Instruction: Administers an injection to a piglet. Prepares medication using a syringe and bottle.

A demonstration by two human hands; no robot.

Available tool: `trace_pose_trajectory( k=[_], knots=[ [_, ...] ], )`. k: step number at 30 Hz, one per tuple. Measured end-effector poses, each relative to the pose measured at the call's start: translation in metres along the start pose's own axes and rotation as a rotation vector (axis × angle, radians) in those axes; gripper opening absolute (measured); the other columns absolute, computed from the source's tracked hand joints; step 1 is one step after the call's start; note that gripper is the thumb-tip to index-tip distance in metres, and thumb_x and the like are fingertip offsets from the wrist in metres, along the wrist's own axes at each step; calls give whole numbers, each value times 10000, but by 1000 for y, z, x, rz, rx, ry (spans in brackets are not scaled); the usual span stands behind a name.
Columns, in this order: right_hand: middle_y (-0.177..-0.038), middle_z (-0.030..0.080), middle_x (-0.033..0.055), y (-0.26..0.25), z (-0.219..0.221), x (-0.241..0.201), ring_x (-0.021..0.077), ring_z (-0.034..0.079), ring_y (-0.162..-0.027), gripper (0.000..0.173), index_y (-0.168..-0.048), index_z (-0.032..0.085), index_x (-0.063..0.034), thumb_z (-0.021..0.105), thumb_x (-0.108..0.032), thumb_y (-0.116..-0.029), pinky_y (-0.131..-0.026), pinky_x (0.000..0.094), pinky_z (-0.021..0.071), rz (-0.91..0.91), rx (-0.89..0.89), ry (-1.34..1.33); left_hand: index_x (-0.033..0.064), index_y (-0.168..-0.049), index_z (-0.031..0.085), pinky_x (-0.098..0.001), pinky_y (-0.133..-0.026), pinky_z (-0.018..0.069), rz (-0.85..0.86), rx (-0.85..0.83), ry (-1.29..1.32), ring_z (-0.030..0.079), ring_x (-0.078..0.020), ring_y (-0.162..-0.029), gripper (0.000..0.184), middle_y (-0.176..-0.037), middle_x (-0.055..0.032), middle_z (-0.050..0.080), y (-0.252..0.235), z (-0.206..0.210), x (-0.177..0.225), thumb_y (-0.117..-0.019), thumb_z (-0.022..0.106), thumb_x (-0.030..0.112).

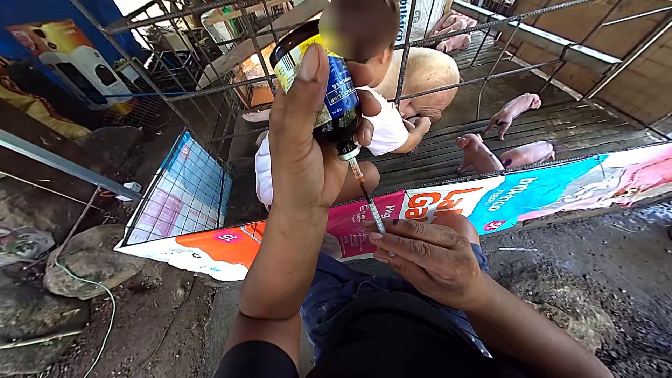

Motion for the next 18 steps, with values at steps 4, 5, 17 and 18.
trace_pose_trajectory(
  k=[4, 5, 17, 18],
  knots=[
    [-1191, 701, 168, 0, 0, 0, 164, 689, -1110, 245, -1227, 686, 11, 662, -54, -992, -964, 261, 580, 7, 4, 2, 7, -1237, 482, -282, -542, 581, -4, 10, 11, 692, -213, -708, 305, -980, -188, 671, 1, 0, 0, -1091, 423, 269],
    [-1192, 701, 170, 0, 0, 0, 166, 690, -1112, 246, -1226, 687, 13, 664, -52, -991, -964, 263, 582, 6, 5, 0, 6, -1233, 484, -283, -544, 582, -4, 9, 11, 692, -213, -708, 306, -978, -188, 671, 0, 0, 0, -1091, 424, 271],
    [-1196, 702, 172, 2, -1, 0, 173, 693, -1112, 249, -1233, 687, 9, 658, -50, -993, -957, 266, 587, 13, 8, -9, 0, -1234, 495, -287, -548, 579, -4, -9, 1, 688, -209, -709, 323, -977, -182, 675, 0, -1, -3, -1095, 410, 280],
    [-1194, 702, 172, 2, -1, 0, 172, 693, -1109, 247, -1232, 686, 9, 657, -48, -993, -955, 265, 587, 12, 9, -9, -3, -1234, 499, -292, -552, 582, -2, -8, 9, 692, -213, -717, 324, -976, -184, 676, 0, 0, -3, -1094, 416, 277]
  ],
)
Point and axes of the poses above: each hand's wrist, its own y-axis away from the middle knuckle, its own z-axis out of the palm, x = y × z, the point moved 2 cm from there along -y, towards the middle knuckle
